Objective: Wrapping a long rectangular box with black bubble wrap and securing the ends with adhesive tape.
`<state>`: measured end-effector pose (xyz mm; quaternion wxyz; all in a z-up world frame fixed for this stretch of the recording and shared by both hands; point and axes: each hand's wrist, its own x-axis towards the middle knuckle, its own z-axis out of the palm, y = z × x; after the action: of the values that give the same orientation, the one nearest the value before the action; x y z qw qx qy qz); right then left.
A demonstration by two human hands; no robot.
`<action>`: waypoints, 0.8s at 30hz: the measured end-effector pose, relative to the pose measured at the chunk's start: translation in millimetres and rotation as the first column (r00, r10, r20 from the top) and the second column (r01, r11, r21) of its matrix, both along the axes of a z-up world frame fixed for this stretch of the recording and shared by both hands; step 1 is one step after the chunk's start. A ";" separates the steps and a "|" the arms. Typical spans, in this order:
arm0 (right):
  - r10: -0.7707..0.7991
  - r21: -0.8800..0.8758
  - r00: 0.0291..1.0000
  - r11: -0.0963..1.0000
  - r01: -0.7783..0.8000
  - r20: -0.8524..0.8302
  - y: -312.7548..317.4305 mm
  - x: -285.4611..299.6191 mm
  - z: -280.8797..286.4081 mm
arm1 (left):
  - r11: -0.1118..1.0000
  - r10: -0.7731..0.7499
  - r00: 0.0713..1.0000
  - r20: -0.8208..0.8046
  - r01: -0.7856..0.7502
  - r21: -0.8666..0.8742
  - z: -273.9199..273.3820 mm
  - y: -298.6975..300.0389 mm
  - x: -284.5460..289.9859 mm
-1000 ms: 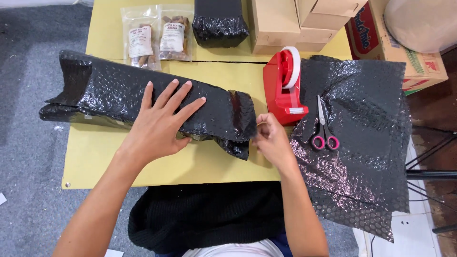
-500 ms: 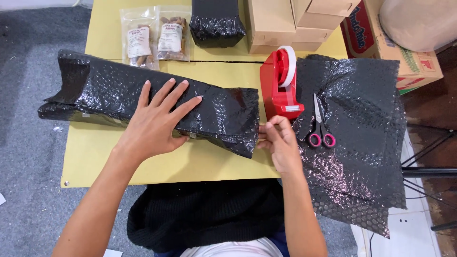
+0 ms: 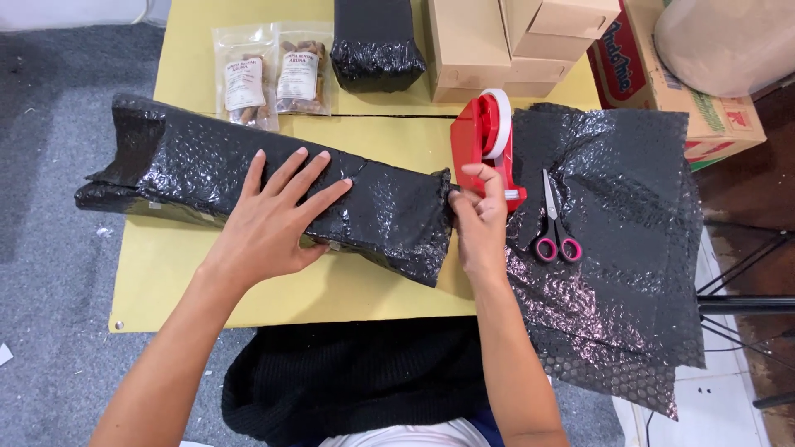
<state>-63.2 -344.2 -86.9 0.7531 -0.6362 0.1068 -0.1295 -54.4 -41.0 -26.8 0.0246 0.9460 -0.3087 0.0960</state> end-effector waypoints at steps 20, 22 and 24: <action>-0.030 -0.792 0.996 0.609 -0.048 -0.083 -5.8 -21.1 62.5 | 0.999 0.021 1.000 -0.017 -0.021 0.028 1.5 2.0 -0.9; 0.022 -0.751 0.995 0.654 -0.086 -0.095 0.5 -29.6 73.8 | 1.000 0.016 0.999 -0.031 -0.015 0.023 6.1 -1.3 -3.6; 0.058 -0.630 0.985 0.762 -0.149 -0.163 7.3 -36.8 75.4 | 0.998 0.010 1.000 0.025 -0.008 -0.058 10.1 -5.6 -10.8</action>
<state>-100.0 -336.9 -11.4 0.4888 -0.8664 0.0712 -0.0734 -65.1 -46.6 -16.6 0.0478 0.9450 -0.3018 0.1168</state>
